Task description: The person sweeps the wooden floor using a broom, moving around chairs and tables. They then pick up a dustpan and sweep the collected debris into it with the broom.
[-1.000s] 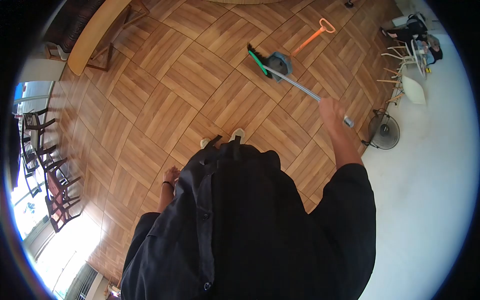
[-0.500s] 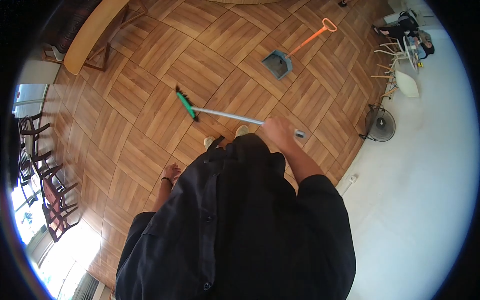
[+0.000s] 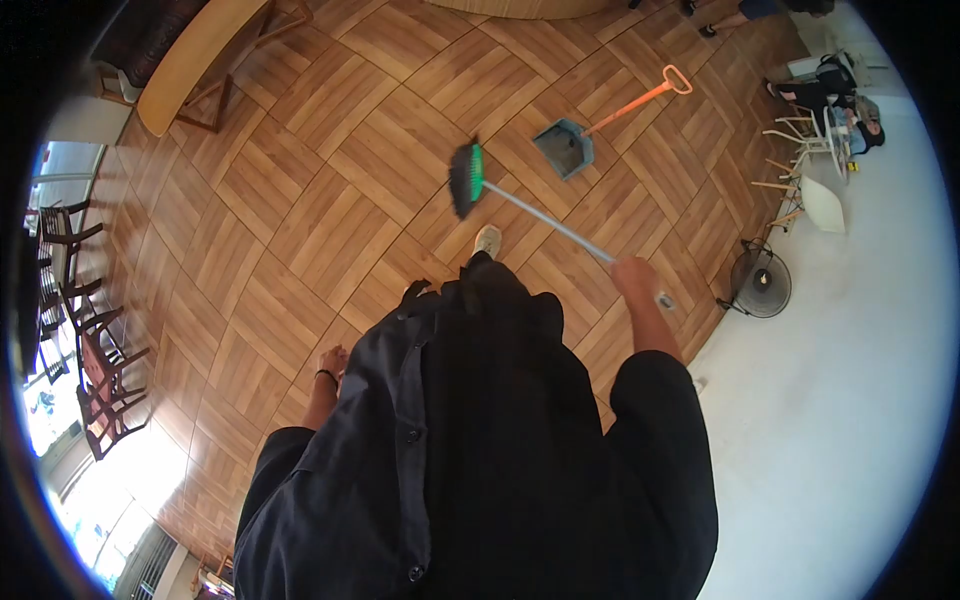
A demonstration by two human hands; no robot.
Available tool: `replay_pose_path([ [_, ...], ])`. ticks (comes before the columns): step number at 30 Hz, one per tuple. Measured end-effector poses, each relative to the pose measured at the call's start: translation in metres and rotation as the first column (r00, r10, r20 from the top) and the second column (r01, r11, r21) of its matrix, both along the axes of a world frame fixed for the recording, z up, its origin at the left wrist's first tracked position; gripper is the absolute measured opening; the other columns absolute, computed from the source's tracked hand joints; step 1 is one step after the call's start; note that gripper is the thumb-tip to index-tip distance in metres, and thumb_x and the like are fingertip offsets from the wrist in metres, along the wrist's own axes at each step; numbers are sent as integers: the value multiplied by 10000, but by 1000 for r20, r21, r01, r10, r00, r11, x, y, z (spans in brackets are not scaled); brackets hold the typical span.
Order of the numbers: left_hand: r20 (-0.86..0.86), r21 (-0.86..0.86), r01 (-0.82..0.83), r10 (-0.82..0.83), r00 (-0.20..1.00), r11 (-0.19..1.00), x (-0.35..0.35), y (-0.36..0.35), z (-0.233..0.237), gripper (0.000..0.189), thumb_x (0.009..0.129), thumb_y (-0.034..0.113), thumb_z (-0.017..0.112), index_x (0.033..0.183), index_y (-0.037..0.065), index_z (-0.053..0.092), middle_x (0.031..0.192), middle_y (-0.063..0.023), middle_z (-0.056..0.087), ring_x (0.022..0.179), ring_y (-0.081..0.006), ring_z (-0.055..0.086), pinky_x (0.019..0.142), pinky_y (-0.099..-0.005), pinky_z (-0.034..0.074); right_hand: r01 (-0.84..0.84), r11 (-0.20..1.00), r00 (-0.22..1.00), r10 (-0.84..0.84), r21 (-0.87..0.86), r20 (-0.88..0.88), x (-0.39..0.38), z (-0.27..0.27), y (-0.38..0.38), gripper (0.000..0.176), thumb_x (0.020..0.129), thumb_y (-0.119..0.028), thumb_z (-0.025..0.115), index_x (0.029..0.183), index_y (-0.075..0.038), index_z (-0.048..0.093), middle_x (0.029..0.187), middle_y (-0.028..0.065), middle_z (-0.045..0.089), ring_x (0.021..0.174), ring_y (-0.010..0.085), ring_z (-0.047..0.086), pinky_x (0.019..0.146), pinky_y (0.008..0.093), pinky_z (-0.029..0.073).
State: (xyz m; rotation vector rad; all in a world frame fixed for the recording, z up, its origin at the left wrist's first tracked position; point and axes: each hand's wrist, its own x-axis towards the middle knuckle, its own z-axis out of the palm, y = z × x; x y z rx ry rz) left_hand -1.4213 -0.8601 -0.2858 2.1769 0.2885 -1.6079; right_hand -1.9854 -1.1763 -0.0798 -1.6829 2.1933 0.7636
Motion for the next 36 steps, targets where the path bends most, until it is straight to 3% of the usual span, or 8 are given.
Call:
replay_pose_path([
  [3,-117,-137,-164,148,982,977,-27,-21,0,222,854,338,498,889,129,565,699,-16,598,589,-159,557,568,-346,387,-43,992,994,30,-123,-103,-28,38,-35,413,852,-401,457,855,-43,663,853,181,633,830,336,612,692,443,479],
  [10,64,-148,124,-115,991,981,-79,-124,41,230,817,335,554,847,107,569,699,-20,600,589,-130,563,519,-281,369,-259,949,958,228,-180,-176,-75,78,-119,355,836,-346,522,806,-18,655,769,205,624,740,350,622,644,431,488],
  [15,87,-194,0,17,996,981,-87,-162,53,236,816,329,557,859,97,569,721,-14,603,619,-116,566,509,-261,366,-301,936,951,283,-179,-120,-65,134,-152,358,824,-352,545,776,-14,650,741,202,620,719,361,613,629,438,475],
  [20,115,-159,37,-19,993,987,-96,-175,71,225,822,318,556,836,93,567,713,-4,588,616,-109,547,517,-267,378,-140,989,967,148,-50,205,-20,60,-179,403,839,-407,512,842,-26,643,758,211,617,747,369,604,664,458,463],
  [22,189,-184,204,-170,967,962,-94,-166,62,226,821,319,560,812,92,566,706,-3,582,600,-109,533,521,-268,382,-124,992,942,108,31,319,40,45,-188,441,849,-411,488,794,-1,641,796,192,628,785,354,606,683,450,465],
  [28,53,-40,42,-40,998,998,-68,-188,82,211,823,312,555,802,102,561,663,0,584,587,-111,523,546,-287,388,-90,981,862,-11,174,507,212,-30,-229,436,854,-414,478,961,-17,623,968,187,614,928,342,584,769,436,464],
  [35,-29,-123,-74,71,997,990,48,-190,60,229,822,335,547,869,112,557,737,-16,615,645,-143,571,576,-324,391,-110,957,847,-51,269,529,343,-99,-285,458,897,-405,402,1039,-12,589,1071,179,587,1010,324,555,829,426,445],
  [36,45,-170,27,-19,999,985,67,-188,52,231,822,340,547,870,114,558,732,-14,612,652,-147,578,574,-328,392,-89,960,846,-68,265,529,345,-110,-289,457,898,-401,399,1044,-10,586,1076,183,583,1012,328,553,828,429,444],
])
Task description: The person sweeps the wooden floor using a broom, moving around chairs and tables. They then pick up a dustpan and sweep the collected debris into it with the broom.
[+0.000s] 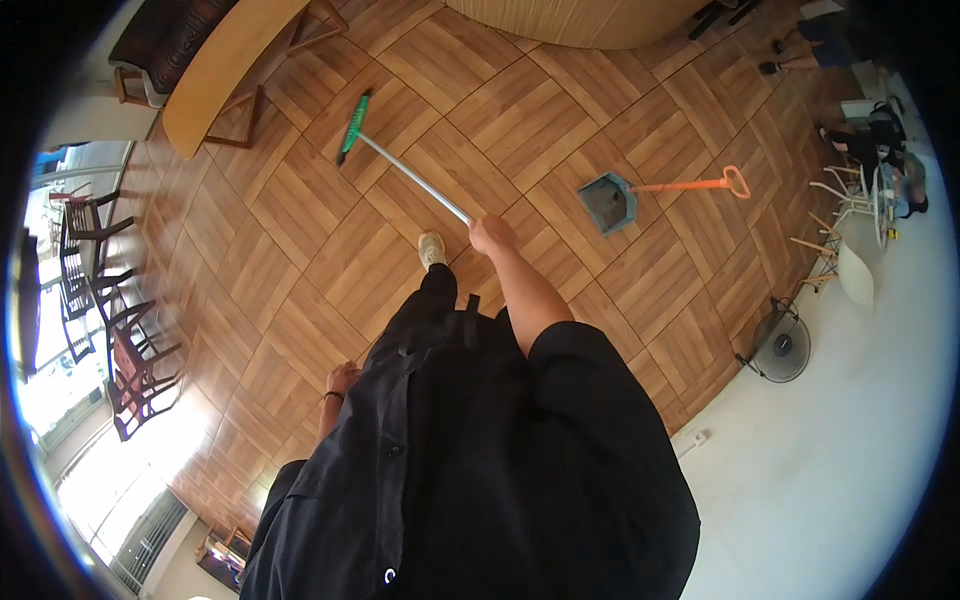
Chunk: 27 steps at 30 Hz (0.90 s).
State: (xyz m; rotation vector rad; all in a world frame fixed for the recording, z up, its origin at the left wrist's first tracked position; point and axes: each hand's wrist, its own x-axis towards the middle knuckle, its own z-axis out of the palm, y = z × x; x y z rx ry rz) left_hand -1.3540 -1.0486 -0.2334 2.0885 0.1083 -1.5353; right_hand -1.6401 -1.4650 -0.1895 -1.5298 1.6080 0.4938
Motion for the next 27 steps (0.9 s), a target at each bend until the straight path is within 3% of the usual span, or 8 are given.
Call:
replay_pose_path([
  [1,83,-38,90,-86,993,995,19,1,-7,234,823,344,546,872,115,558,727,-11,610,658,-151,584,573,-333,393,23,1000,1000,-23,1,-2,-1,-9,-1,456,898,-396,397,1049,-8,583,1081,187,580,1014,332,551,827,431,442],
  [3,-51,55,-196,199,979,979,51,-7,-9,234,822,346,547,875,118,559,722,-8,607,645,-153,582,562,-336,393,142,988,989,-139,-59,47,-17,-22,9,519,887,-423,405,965,53,597,935,249,601,934,378,567,795,443,438],
  [6,53,231,-40,28,998,972,84,-55,11,227,828,349,534,849,124,562,705,-10,599,611,-152,566,569,-348,395,501,856,865,-498,123,-58,-69,-57,47,455,843,-378,471,917,45,621,935,260,603,906,374,585,744,415,446],
  [10,4,291,159,-168,986,943,126,-115,-8,229,833,358,524,830,133,565,677,-9,589,598,-144,560,540,-327,392,762,608,644,-748,223,-161,-148,-38,131,463,828,-397,528,704,45,585,553,120,521,456,222,512,424,395,374],
  [12,-15,272,190,-194,981,943,137,-159,-13,207,830,342,533,835,137,563,675,-4,584,600,-143,561,535,-311,388,707,686,706,-663,175,-249,-190,-17,164,494,854,-418,513,634,24,540,495,84,471,380,210,449,370,360,361],
  [18,28,-11,408,-408,913,913,133,-291,-21,232,816,328,525,935,130,553,802,-17,608,755,-149,587,641,-324,424,264,964,736,-211,-14,-643,-309,86,171,437,836,-419,506,932,-13,635,962,224,614,916,348,597,712,424,485],
  [21,80,-122,427,-420,904,896,108,-336,-9,224,789,310,550,890,110,544,759,-11,601,692,-127,581,545,-282,404,66,985,672,-161,-159,-723,-268,170,125,395,845,-408,499,942,-43,617,909,185,627,851,350,608,689,427,493],
  [27,5,-121,464,-467,884,878,72,-319,-34,213,791,320,552,864,120,544,738,-15,590,675,-130,571,568,-305,400,-188,935,654,-110,-302,-749,-255,193,125,359,867,-402,469,880,-60,577,796,156,627,757,331,620,631,423,495],
])
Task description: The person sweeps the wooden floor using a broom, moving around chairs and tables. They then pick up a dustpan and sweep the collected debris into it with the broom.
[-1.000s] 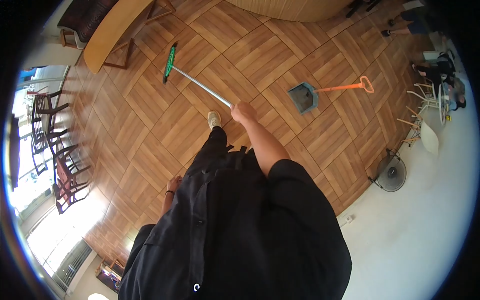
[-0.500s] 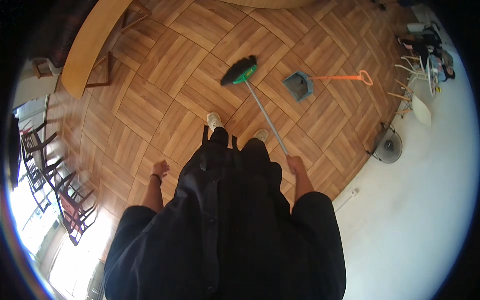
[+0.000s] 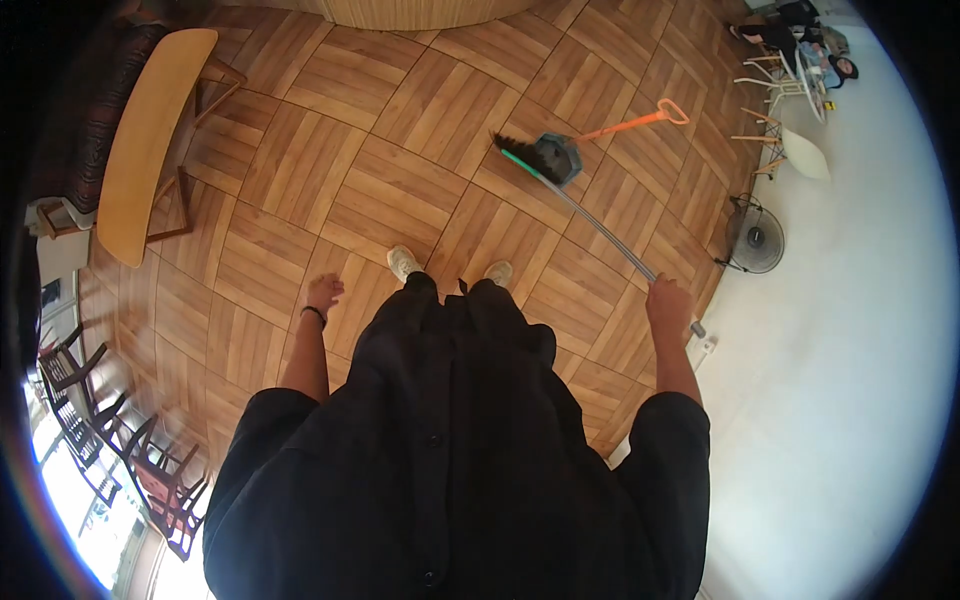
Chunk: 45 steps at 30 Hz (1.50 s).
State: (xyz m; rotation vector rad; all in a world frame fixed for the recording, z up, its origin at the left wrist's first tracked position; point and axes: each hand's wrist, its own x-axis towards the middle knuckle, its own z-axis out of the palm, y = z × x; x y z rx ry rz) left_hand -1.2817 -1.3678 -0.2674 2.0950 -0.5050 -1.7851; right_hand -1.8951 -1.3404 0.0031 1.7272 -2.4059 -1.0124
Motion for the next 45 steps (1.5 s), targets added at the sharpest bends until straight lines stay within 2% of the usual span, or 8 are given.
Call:
replay_pose_path([
  [10,-39,235,89,-82,996,968,-70,35,4,159,804,276,535,794,117,539,638,-17,562,556,-136,543,497,-308,377,239,967,967,-246,94,71,-18,1,53,382,861,-422,467,911,-60,579,796,162,628,766,335,616,642,432,492],
  [19,12,-55,-36,37,999,998,-179,-34,35,24,773,130,533,767,116,516,672,-20,553,578,-122,539,477,-264,375,369,928,897,-372,58,238,-110,56,58,362,781,-401,596,832,-45,639,824,161,637,800,318,617,678,409,492],
  [26,69,-255,261,-252,965,931,-396,-110,84,162,830,219,543,763,72,533,690,-24,556,570,-104,505,482,-229,372,720,662,615,-748,210,250,-217,110,133,382,727,-417,660,827,-49,663,869,136,648,841,289,624,683,393,492],
  [32,358,-488,707,-622,697,511,-562,-199,124,216,806,253,560,815,38,538,729,-27,574,650,-160,539,615,-292,421,875,435,376,-887,213,268,-232,82,220,385,721,-426,667,815,-52,669,880,153,642,866,293,614,699,396,477],
  [36,725,-522,850,-490,484,67,-672,-254,170,382,770,343,600,1024,65,535,1031,-107,579,918,-265,547,814,-358,411,939,237,165,-946,248,279,-214,59,235,424,752,-443,628,869,-37,664,912,167,637,902,298,606,722,394,473],
  [39,969,-247,940,-72,237,-233,-753,-279,208,644,748,391,622,1274,115,374,1249,-127,452,1120,-289,456,950,-410,335,960,60,-14,-965,273,262,-194,40,235,464,775,-467,589,915,-29,652,951,160,632,929,299,598,749,393,471],
  [42,998,-56,902,-19,53,-427,-805,-323,193,808,750,407,623,1378,146,185,1365,-123,319,1232,-302,341,1026,-461,241,938,-194,-272,-926,288,261,-169,17,227,503,797,-489,541,992,-35,633,1032,146,619,984,298,581,800,398,467],
  [45,830,210,831,-356,-430,-516,-850,-356,188,738,768,386,616,1356,132,249,1362,-121,332,1213,-296,383,996,-447,307,866,-386,-473,-839,318,268,-138,-12,210,536,830,-496,479,1060,-27,600,1088,151,597,1017,321,563,844,401,453],
])
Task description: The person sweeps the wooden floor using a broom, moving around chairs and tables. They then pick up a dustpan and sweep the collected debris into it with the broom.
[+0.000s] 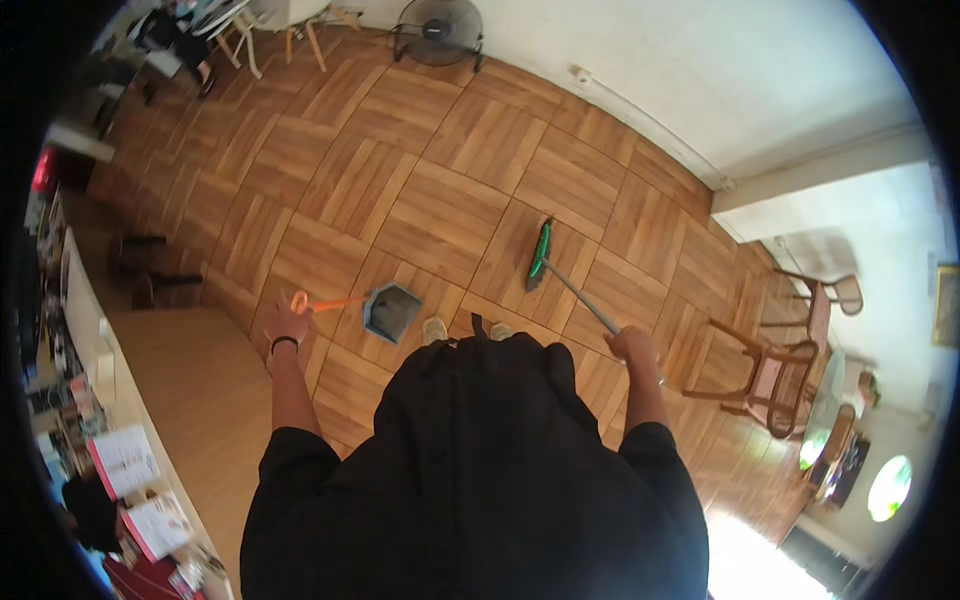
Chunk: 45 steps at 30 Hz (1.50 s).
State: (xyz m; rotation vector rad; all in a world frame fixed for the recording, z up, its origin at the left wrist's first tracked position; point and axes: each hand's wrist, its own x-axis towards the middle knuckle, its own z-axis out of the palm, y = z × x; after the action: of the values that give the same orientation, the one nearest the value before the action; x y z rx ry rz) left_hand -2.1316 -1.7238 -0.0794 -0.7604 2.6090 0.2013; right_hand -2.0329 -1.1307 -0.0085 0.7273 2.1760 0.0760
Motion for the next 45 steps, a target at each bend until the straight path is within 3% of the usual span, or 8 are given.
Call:
replay_pose_path([
  [3,211,340,-61,-12,977,939,-24,-51,-67,666,787,352,603,1330,106,305,1357,-132,335,1171,-313,430,949,-418,375,117,993,993,-117,-10,-23,39,-52,-11,522,830,-459,490,1046,5,593,1055,185,597,989,329,570,822,413,460],
  [6,270,368,-5,-102,957,930,-32,-41,-34,590,800,292,586,1293,66,354,1324,-150,375,1126,-326,469,904,-392,421,273,960,959,-277,-69,-59,77,-79,-46,455,827,-386,505,942,41,613,883,210,626,805,321,624,684,401,498],
  [14,40,340,409,-448,893,847,-32,-148,-191,472,821,240,518,1253,83,408,1091,-207,522,925,-353,566,777,-408,474,491,566,653,-743,-661,-151,115,-167,-93,318,790,-237,552,615,28,568,504,124,533,432,218,539,388,349,400],
  [18,381,755,-404,156,911,517,-50,-108,-140,372,839,228,460,1191,110,433,988,-149,521,752,-306,611,593,-391,521,597,453,503,-854,-662,-130,81,-135,-109,314,797,-252,554,621,8,564,490,95,508,404,208,495,370,339,366],
  [26,392,836,-543,600,697,84,-80,-55,-135,221,819,138,422,1018,44,443,953,-182,499,669,-284,594,571,-370,515,635,-186,-36,-977,-750,212,63,-158,-68,310,835,-335,552,688,-69,490,503,10,406,391,143,381,366,319,323],
  [34,428,886,-412,720,547,-213,-142,90,-121,199,810,149,432,978,42,446,1042,-143,499,737,-288,566,631,-386,483,556,-184,-31,-979,-811,201,-61,-151,39,275,859,-333,538,687,-158,415,479,-65,349,364,70,350,330,259,312],
  [39,346,931,-309,737,581,-194,-203,208,-105,223,767,122,428,977,49,421,1089,-116,503,702,-279,557,589,-387,476,474,-282,-159,-959,-834,234,-161,-166,175,285,862,-339,542,685,-168,396,457,-68,327,335,68,323,312,243,291],
  [45,285,941,-327,732,619,-90,-303,362,-76,251,724,82,413,974,64,404,1089,-125,504,685,-279,554,591,-403,484,554,-27,-101,-994,-832,-35,-286,-188,364,369,886,-386,474,613,-148,407,421,-28,354,319,115,342,312,277,307],
])
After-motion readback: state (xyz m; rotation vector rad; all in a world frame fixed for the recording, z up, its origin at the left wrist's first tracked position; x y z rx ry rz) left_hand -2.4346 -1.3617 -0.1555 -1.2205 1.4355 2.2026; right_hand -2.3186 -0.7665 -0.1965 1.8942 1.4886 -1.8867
